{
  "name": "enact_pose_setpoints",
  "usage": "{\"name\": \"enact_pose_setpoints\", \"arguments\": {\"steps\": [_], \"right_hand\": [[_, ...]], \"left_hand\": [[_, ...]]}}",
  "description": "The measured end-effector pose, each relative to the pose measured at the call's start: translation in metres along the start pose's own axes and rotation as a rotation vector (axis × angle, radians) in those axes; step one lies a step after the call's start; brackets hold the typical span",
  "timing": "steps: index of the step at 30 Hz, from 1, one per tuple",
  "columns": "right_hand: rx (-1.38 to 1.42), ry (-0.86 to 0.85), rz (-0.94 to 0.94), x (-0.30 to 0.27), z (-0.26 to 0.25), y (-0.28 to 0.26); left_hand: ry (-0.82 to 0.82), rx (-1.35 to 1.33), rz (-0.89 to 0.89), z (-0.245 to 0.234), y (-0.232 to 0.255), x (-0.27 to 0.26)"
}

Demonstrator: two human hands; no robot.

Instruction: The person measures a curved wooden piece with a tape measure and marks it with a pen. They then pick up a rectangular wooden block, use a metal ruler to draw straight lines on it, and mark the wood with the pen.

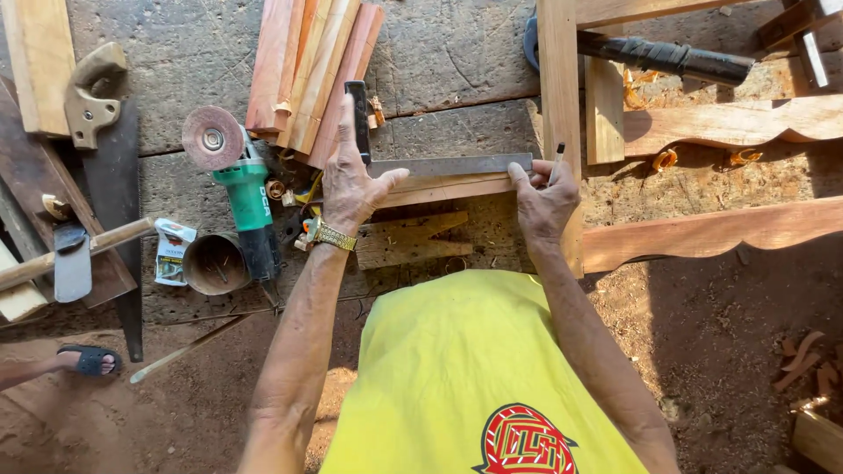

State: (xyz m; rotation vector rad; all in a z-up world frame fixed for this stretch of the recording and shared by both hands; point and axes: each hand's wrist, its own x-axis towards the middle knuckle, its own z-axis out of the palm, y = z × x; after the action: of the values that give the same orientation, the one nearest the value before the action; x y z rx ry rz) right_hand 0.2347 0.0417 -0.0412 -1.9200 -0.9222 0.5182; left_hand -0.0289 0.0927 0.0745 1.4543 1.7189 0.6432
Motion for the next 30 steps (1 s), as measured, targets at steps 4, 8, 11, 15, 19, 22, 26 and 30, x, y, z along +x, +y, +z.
{"name": "enact_pose_setpoints", "arguments": {"steps": [4, 8, 11, 15, 19, 22, 26, 30], "right_hand": [[0.054, 0.023, 0.036, -0.002, 0.001, -0.010], [0.088, 0.029, 0.023, -0.002, 0.003, -0.007], [0.099, 0.029, 0.015, 0.001, 0.006, 0.001], [0.038, 0.035, -0.065, 0.008, 0.009, 0.017], [0.003, 0.038, -0.163, 0.002, 0.007, 0.007], [-0.001, 0.043, -0.210, -0.003, 0.006, 0.004], [0.003, 0.040, -0.229, -0.006, 0.005, -0.003], [-0.027, 0.004, -0.224, 0.002, 0.002, 0.007]], "left_hand": [[0.022, 0.172, 0.167, 0.022, -0.067, 0.011], [0.105, 0.255, 0.190, 0.025, -0.071, 0.009], [0.121, 0.237, 0.238, 0.026, -0.072, 0.010], [0.089, 0.124, 0.191, 0.028, -0.068, 0.012], [0.095, 0.041, 0.133, 0.035, -0.075, 0.014], [0.068, 0.003, 0.101, 0.036, -0.078, 0.013], [0.077, -0.028, 0.100, 0.042, -0.087, 0.015], [0.090, -0.024, 0.095, 0.043, -0.085, 0.012]]}}
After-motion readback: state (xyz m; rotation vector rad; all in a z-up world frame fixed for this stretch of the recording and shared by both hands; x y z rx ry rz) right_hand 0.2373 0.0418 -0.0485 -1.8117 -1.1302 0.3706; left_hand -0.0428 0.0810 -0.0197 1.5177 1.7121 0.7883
